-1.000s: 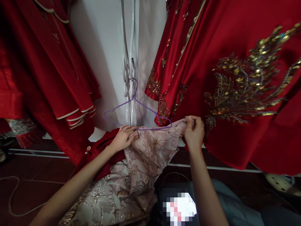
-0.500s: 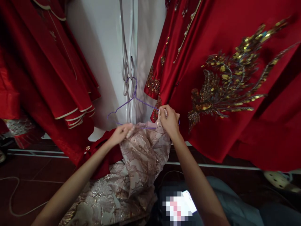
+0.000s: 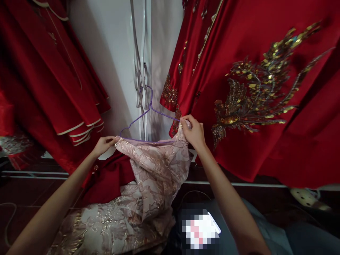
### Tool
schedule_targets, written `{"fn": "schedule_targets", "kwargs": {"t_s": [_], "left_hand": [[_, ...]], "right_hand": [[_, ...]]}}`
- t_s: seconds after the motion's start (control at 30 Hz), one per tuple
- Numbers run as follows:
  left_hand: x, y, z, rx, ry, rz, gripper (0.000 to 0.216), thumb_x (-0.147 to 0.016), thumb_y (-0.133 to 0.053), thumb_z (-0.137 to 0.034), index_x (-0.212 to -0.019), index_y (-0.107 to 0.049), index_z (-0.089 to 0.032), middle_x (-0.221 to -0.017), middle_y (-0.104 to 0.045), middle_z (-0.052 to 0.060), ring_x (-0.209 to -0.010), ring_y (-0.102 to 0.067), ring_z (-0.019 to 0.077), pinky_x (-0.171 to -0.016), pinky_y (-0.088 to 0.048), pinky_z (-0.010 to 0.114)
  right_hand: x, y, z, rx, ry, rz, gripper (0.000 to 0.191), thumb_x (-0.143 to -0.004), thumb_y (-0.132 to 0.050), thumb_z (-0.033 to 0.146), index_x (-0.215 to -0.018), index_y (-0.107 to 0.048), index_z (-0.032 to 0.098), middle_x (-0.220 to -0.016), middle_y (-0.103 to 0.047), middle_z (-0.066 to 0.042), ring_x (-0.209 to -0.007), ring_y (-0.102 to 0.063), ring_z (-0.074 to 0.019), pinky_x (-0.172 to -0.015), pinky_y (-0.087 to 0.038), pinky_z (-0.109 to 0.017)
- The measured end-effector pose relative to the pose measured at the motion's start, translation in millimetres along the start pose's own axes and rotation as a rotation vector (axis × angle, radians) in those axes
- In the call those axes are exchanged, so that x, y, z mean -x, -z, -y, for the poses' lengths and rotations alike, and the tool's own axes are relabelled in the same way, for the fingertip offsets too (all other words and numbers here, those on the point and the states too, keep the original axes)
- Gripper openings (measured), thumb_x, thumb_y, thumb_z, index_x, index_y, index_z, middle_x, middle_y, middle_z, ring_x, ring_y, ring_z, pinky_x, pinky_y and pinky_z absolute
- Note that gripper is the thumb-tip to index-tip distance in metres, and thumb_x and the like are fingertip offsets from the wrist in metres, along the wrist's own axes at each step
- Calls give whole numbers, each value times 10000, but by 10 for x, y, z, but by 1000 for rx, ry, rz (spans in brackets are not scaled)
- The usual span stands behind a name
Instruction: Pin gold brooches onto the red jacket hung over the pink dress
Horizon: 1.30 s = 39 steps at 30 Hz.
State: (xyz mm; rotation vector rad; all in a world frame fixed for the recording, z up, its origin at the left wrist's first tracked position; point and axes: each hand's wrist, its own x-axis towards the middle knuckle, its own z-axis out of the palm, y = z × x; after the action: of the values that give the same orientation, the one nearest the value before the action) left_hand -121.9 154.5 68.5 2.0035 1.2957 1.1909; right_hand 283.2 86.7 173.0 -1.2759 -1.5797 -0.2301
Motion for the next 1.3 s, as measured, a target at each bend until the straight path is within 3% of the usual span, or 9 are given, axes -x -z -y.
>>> {"fn": "schedule_targets", "kwargs": {"t_s": [0.2,0.4,0.6,0.77,1.0,1.3], "left_hand": [[-23,-2,-19,32,63,-40,544,-722,-530,-600,-895,-695,-111,-893,-705,77,-783,-597,191,-692,-464,245],[-4,40,48,-58,138,42,576,-708,-500,-629,-853,-700,-109,-825,-703,61,-752,-585,191,-677,-449,249],[-1,43,54,-164,61,-87,539,-767,-445,-584,-876,-689,-116,-834,-701,67,-772,-588,189,-672,-439,233],[-97,58,-43,-237,39,-91,547,-784,-414,-563,-899,-688,-104,-813,-698,67,-728,-581,177,-628,-421,220],[-189,109,-35,-444,189,-16,484,-754,-453,-551,-836,-721,-156,-747,-701,49,-687,-591,181,-557,-360,219],[-201,66,-23,-462,267,-77,432,-755,-464,-514,-791,-722,-169,-685,-689,66,-628,-584,176,-535,-346,230]], "right_hand": [[-15,3,-11,13,-15,11,315,-847,-444,486,-856,-616,222,-763,-672,-8,-651,-590,-173,-672,-415,-285],[-17,1,-3,20,-18,2,303,-846,-443,482,-855,-613,231,-752,-665,-9,-645,-585,-177,-647,-415,-283],[-35,0,-18,-9,-27,13,304,-834,-460,481,-844,-620,223,-729,-659,-11,-622,-570,-172,-622,-414,-274],[-40,-7,-33,-11,-25,15,296,-833,-468,471,-836,-621,218,-722,-655,-7,-620,-568,-165,-625,-414,-270],[-38,-5,-26,2,-29,10,321,-834,-454,499,-837,-621,225,-718,-656,-8,-622,-572,-169,-624,-411,-271],[-29,-1,-23,2,-31,18,294,-838,-460,482,-845,-616,232,-724,-654,-3,-634,-583,-170,-642,-418,-283]]}}
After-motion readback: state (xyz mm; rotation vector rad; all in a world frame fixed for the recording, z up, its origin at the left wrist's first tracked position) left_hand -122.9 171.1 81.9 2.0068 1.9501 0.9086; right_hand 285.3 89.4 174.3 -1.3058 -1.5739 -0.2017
